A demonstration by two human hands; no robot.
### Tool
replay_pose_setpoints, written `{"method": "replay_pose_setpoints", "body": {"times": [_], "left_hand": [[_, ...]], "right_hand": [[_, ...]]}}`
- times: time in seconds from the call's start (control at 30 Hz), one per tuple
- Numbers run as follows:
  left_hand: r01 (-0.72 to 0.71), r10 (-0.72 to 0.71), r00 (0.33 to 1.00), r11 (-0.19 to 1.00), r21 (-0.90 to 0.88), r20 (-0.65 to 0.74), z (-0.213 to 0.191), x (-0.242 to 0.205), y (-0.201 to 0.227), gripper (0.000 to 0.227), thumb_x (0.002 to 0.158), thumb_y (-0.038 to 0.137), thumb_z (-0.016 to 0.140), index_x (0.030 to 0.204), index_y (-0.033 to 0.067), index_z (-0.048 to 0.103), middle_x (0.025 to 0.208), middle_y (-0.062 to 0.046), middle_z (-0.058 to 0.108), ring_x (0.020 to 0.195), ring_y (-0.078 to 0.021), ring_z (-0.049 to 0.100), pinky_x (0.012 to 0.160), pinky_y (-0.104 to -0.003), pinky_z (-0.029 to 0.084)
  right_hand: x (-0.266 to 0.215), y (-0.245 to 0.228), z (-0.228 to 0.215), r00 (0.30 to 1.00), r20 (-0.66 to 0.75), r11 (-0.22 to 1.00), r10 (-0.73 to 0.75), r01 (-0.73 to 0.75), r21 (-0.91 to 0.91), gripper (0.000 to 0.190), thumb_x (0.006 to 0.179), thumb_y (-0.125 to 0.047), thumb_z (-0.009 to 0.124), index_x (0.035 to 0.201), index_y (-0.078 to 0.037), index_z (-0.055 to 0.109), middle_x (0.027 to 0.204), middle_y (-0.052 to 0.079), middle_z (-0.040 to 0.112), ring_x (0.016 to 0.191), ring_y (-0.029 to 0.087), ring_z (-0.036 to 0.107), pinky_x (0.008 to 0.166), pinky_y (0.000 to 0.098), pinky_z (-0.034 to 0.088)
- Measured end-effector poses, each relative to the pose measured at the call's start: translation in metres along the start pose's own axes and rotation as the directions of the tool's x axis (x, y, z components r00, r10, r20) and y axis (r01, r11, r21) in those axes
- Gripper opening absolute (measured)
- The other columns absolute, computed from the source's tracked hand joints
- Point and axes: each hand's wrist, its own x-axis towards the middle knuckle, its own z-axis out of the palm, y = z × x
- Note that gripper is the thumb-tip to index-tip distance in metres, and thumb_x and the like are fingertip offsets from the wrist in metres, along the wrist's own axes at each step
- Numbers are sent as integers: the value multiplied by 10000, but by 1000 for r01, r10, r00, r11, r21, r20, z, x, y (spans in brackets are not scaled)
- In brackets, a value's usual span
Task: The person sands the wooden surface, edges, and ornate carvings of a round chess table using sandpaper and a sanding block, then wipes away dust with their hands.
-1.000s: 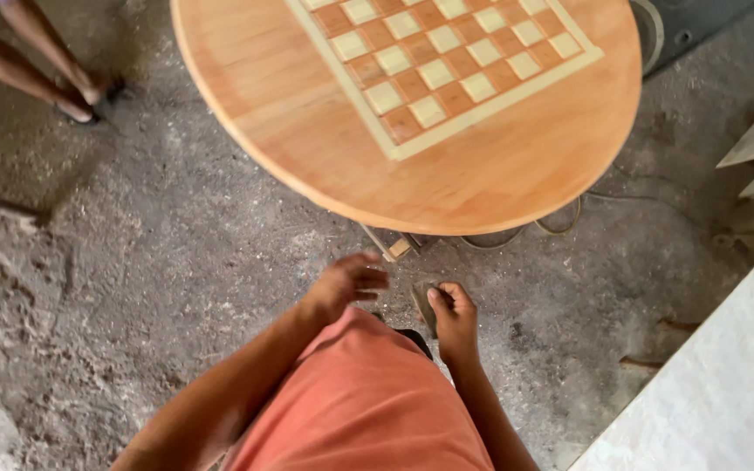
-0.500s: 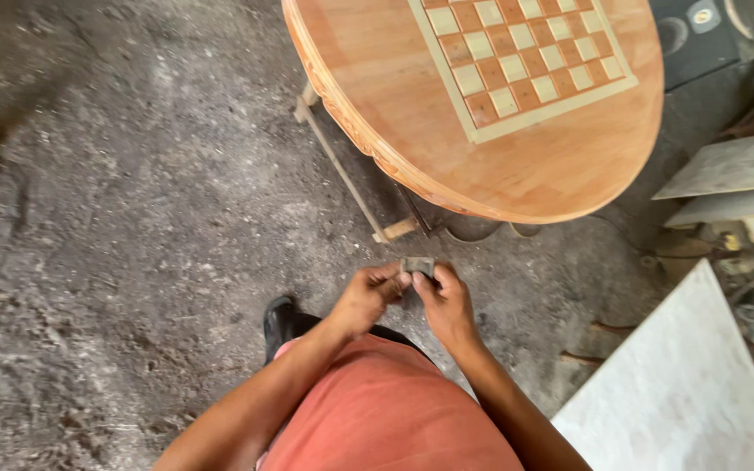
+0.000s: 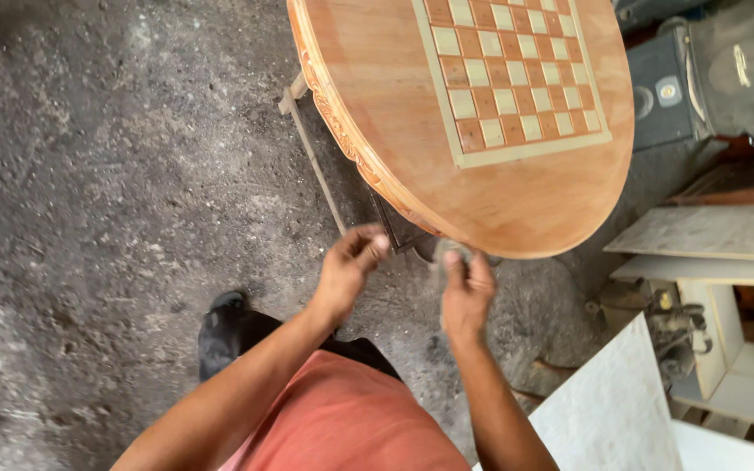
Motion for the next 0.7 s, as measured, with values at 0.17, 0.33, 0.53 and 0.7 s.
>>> {"method": "replay_pose_setpoints", "body": {"times": [0.17,0.33,0.53,0.7], "left_hand": [[31,-119,959,946,-323,-258,26,87,-21,877,990,515,632,1596,43,209,1459,-128,484,1311,-230,509,1107,-445,394],[-119,31,989,761,-638,-147,63,133,-41,752,977,572,509,1495,32,438,1433,-110,588,1302,-242,565,1083,-426,453],[-312,187,943,785,-536,-275,69,151,-62,546,1096,532,484,1300,30,557,1047,-84,622,893,-185,584,774,-370,498],[-273,126,940,837,-475,-317,72,146,-55,508,1033,529,430,1197,66,559,922,-44,681,765,-136,636,701,-319,553]], "right_hand": [[61,1,-48,822,296,647,-486,566,-511,167,961,-118,754,1081,-16,699,951,134,688,847,293,663,748,408,525],[110,14,-64,641,557,437,-528,768,-468,182,886,-98,783,1009,-11,681,891,145,662,812,380,631,745,482,496],[121,18,-82,597,616,441,-515,800,-406,181,949,-49,707,1119,-10,659,1008,150,681,916,394,668,813,470,532],[113,20,-69,527,634,452,-566,841,-296,206,955,-76,725,1134,-10,647,1021,155,688,900,369,682,797,446,544]]}}
